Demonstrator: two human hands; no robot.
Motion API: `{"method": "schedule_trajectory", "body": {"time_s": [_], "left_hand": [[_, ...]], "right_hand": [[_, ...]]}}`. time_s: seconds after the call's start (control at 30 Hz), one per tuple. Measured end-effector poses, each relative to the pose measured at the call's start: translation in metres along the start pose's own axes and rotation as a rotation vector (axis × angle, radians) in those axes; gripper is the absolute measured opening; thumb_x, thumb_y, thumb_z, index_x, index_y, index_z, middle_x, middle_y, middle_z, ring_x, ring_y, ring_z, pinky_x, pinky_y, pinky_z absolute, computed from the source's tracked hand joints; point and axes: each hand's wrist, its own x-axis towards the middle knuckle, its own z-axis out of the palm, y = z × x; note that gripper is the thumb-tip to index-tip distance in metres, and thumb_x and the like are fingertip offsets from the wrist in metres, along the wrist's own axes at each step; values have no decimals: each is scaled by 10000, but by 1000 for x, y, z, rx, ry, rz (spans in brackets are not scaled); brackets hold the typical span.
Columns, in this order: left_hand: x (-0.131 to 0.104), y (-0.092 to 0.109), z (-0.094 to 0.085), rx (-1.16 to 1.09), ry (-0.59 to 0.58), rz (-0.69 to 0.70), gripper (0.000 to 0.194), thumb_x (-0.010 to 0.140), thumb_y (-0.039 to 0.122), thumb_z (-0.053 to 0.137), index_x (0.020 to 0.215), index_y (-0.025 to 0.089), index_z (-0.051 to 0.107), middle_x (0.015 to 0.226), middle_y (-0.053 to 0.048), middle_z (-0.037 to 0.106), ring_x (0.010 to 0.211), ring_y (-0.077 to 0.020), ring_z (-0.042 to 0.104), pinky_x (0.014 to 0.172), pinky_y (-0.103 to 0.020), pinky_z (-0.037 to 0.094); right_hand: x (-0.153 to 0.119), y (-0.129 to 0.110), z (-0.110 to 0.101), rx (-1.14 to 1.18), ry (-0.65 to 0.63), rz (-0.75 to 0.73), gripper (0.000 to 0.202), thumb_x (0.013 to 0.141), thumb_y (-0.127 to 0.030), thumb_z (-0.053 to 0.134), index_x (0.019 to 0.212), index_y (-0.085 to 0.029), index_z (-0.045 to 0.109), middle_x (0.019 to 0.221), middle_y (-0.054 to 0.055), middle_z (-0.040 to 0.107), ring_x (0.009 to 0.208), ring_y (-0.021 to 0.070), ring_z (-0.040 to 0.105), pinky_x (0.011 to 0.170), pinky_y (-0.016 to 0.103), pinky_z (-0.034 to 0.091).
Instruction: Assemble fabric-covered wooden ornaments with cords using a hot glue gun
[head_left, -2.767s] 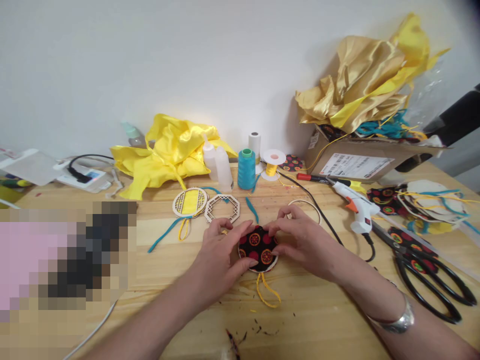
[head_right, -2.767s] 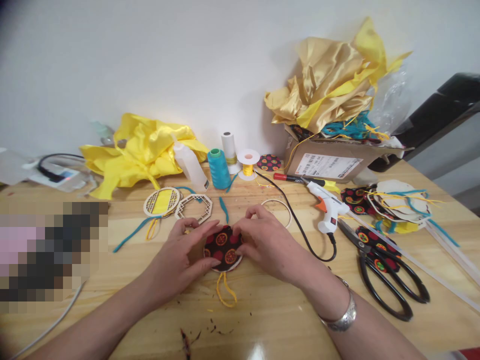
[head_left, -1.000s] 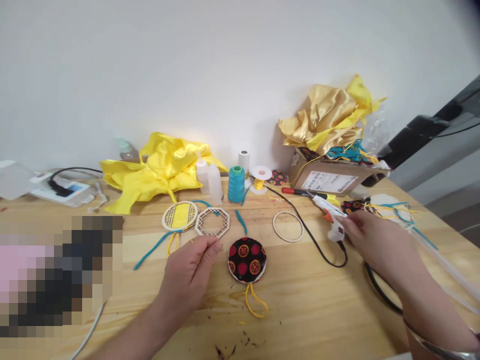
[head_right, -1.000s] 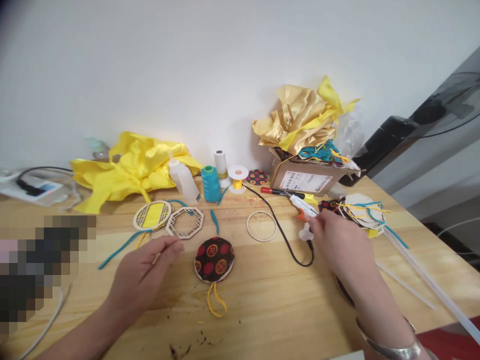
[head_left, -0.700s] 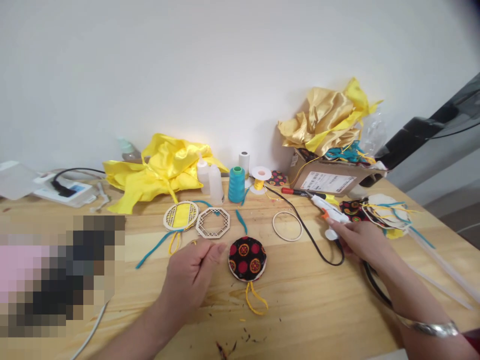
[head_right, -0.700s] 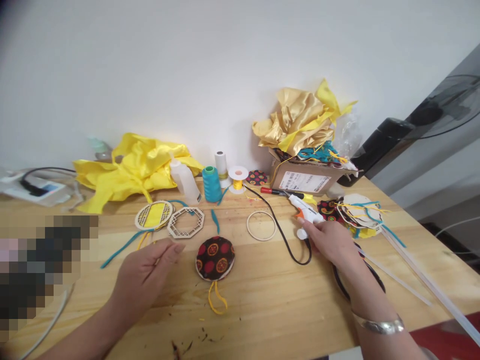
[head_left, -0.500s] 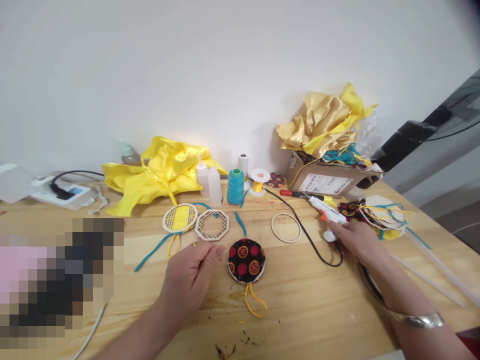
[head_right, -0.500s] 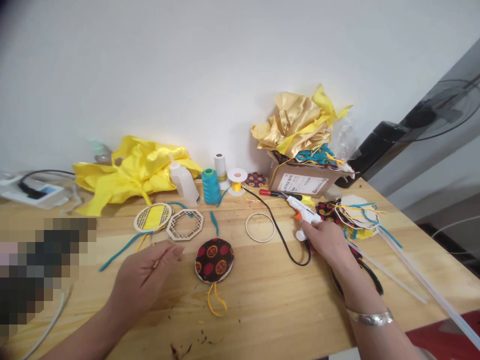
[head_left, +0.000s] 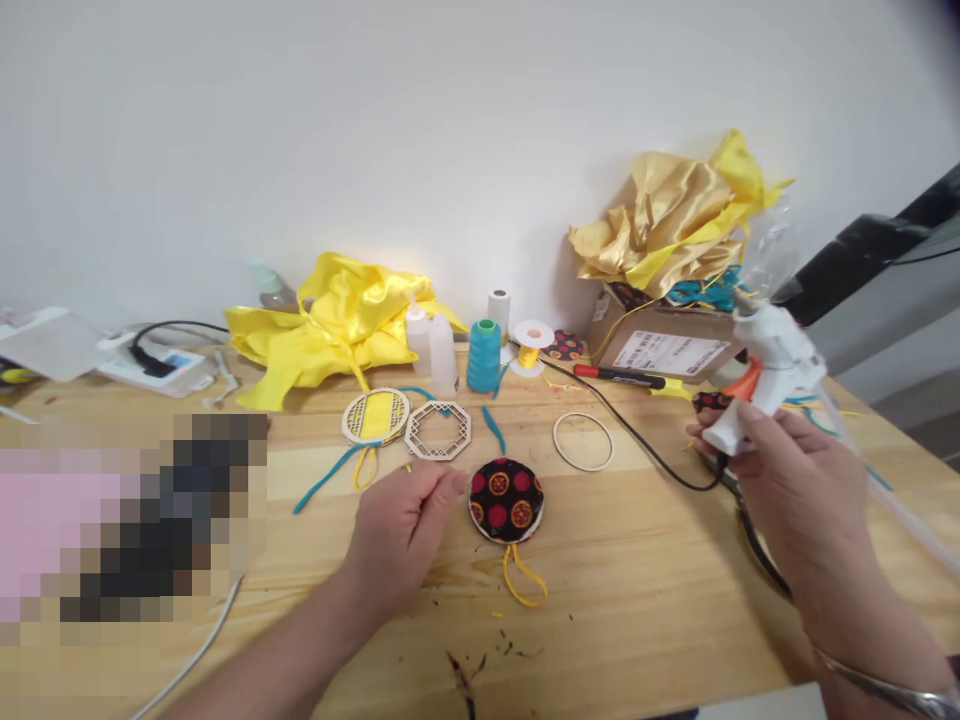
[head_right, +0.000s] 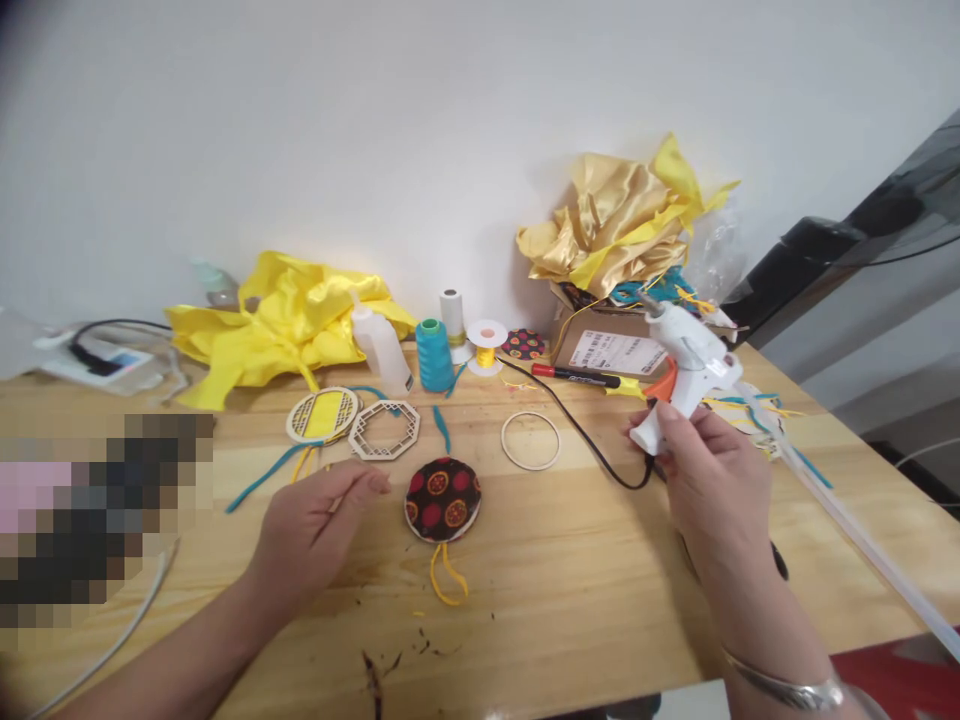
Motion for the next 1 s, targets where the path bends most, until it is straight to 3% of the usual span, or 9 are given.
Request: {"method": "schedule_trajectory", "body": {"time_s": [0.07,0.13,0.23,0.37,0.5,0.57,0.77,0.87,1.0], "left_hand": [[0,0,1,-6,-6,-2,271,892,272,466,714,177,648,626,4,654,584,-131,578,567,-222,412],[0,-2,1,-7,0,6,266,890,264,473,710,172,646,613,5,641,578,-128,570,564,-220,410],[0,-4,2,-9,-4,9,262,888,261,478,705,169,642,602,9,626,571,-124,560,561,-220,410],[1,-5,3,-16,-24,-15,254,894,262,471,730,173,642,634,4,638,604,-129,571,581,-230,420],[3,-7,6,-39,-56,-13,139,867,286,531,837,199,635,739,1,656,690,-145,584,648,-258,447],[4,-7,8,-27,-73,-13,142,813,326,615,896,211,619,821,-13,655,776,-170,581,721,-296,462],[1,-10,11,25,-215,-39,701,601,427,794,1203,235,491,1215,-85,556,1172,-280,400,992,-460,389],[-1,-12,13,44,-305,-65,853,573,392,815,1308,240,409,1258,-94,528,1235,-302,321,1023,-487,364],[0,-15,15,44,-351,-64,902,580,344,818,1351,226,364,1292,-102,511,1237,-300,324,1040,-486,350]], "right_hand": [[1,-3,8,224,-113,-24,158,718,-359,702,784,-223,657,789,29,670,698,189,640,706,360,521],[5,-6,15,276,-259,-59,150,682,-334,737,741,-217,663,726,20,660,676,177,633,718,355,525],[11,-13,25,253,-473,-102,181,636,-351,768,690,-215,663,631,1,639,616,170,622,642,331,533],[14,-23,40,152,-667,-125,237,636,-356,775,808,-223,683,716,20,689,607,178,641,527,291,528],[10,-24,52,-23,-856,-208,152,640,-284,777,729,-205,683,673,13,700,601,157,642,550,257,537],[7,-17,56,-80,-897,-210,146,649,-288,769,735,-199,692,682,15,710,635,170,656,583,269,549],[2,4,59,-228,-857,-221,231,727,-398,704,857,-208,707,829,42,726,755,224,665,637,322,547],[5,4,55,-311,-877,-256,220,771,-422,660,819,-210,698,753,28,695,666,199,631,549,295,503],[7,2,54,-356,-953,-284,254,785,-439,642,765,-185,647,660,11,605,581,155,542,478,262,422]]}}
